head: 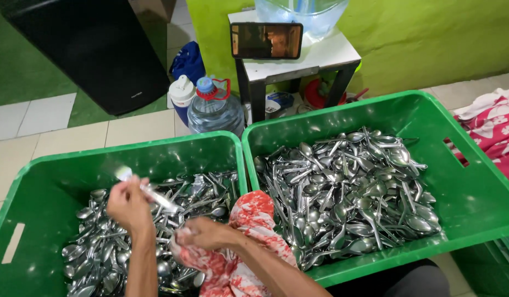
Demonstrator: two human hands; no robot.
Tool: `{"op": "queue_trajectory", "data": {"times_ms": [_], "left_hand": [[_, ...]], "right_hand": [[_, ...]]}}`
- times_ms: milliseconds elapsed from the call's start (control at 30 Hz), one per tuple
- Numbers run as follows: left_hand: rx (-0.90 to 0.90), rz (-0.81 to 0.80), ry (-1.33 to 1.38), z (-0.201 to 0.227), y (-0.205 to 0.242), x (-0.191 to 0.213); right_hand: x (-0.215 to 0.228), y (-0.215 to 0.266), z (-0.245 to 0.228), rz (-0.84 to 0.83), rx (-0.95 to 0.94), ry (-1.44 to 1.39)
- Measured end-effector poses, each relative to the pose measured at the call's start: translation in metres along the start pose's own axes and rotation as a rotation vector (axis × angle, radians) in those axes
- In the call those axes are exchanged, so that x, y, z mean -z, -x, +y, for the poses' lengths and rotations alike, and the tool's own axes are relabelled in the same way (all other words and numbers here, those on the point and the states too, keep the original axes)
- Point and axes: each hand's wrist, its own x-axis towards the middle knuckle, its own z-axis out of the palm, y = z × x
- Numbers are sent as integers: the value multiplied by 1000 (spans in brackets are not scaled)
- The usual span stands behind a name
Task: Wipe individual metal spoons and forks with a cloth to clean them.
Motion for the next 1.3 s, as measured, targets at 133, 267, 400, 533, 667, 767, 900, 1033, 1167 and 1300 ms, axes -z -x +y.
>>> {"op": "queue_trajectory", "data": {"times_ms": [133, 267, 400, 533, 667, 767, 900, 1033, 1167, 1300], "left_hand": [[-34, -586, 153, 101, 53, -41], [-88, -753, -113, 78, 55, -48], [1, -430, -309, -2, 10, -26], [-107, -390, -500, -92, -16, -7], [-137, -468, -794, -155, -45, -13], [-263, -425, -985, -195, -62, -12], [-461, -441, -1299, -230, -76, -26], [-653, -399, -1469, -279, -82, -42], [-653, -389, -1760, -300, -84, -58], [-619, -356, -1778, -322, -91, -64]], "right_hand": [[-6, -11, 20, -121, -5, 128], [-15, -4, 25, -258, -19, 314], [-13, 18, -21, -362, -129, 598], [-15, -3, 2, -364, -119, 668], [-12, 3, -15, -322, -176, 651], [-12, 4, -21, -312, -223, 687], [-8, -6, -15, -292, -236, 789], [-4, -1, -27, -273, -225, 776], [-1, 1, -32, -276, -203, 746], [0, -1, -29, -280, -173, 736]]}}
